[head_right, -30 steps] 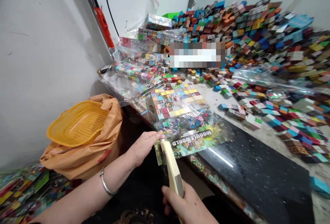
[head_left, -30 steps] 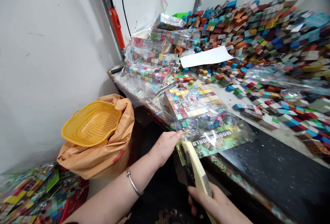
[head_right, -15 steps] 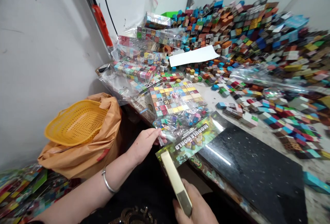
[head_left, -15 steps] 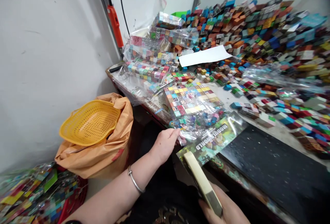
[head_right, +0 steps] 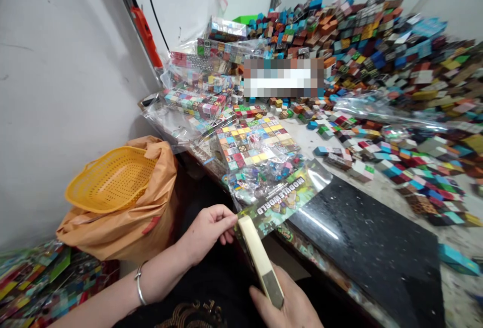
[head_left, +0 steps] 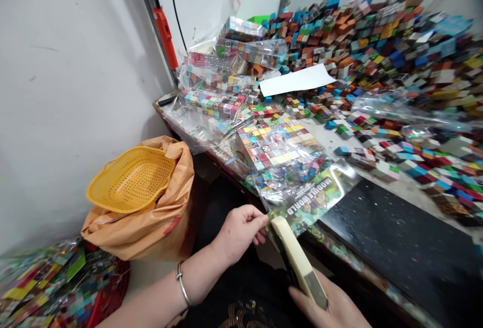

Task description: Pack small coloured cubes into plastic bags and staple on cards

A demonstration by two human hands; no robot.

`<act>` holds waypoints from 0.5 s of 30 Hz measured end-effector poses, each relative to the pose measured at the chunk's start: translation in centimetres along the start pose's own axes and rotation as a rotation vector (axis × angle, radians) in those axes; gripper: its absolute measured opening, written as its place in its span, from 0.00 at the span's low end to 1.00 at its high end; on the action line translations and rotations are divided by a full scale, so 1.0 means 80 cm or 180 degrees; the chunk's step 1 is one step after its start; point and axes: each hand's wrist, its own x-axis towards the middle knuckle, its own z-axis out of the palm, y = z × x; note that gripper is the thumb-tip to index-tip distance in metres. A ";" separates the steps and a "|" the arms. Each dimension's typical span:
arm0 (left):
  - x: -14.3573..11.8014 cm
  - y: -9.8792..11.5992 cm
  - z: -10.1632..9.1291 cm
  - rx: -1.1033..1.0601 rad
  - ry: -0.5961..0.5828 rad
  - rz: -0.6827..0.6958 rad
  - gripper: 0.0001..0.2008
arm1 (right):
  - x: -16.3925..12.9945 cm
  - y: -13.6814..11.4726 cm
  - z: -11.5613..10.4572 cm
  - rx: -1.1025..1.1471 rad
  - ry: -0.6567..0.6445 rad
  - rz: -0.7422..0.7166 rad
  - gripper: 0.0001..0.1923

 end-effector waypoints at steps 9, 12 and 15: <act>0.002 -0.009 0.002 0.0606 0.0483 0.0595 0.09 | 0.012 0.076 0.015 -0.1441 0.1036 -0.0801 0.24; 0.002 -0.007 0.002 0.0585 0.0457 0.0633 0.09 | 0.013 0.083 0.019 -0.1800 0.1028 -0.0931 0.25; 0.002 -0.005 0.002 0.0469 0.0413 0.0637 0.08 | 0.015 0.077 0.017 -0.2054 0.1252 -0.1209 0.27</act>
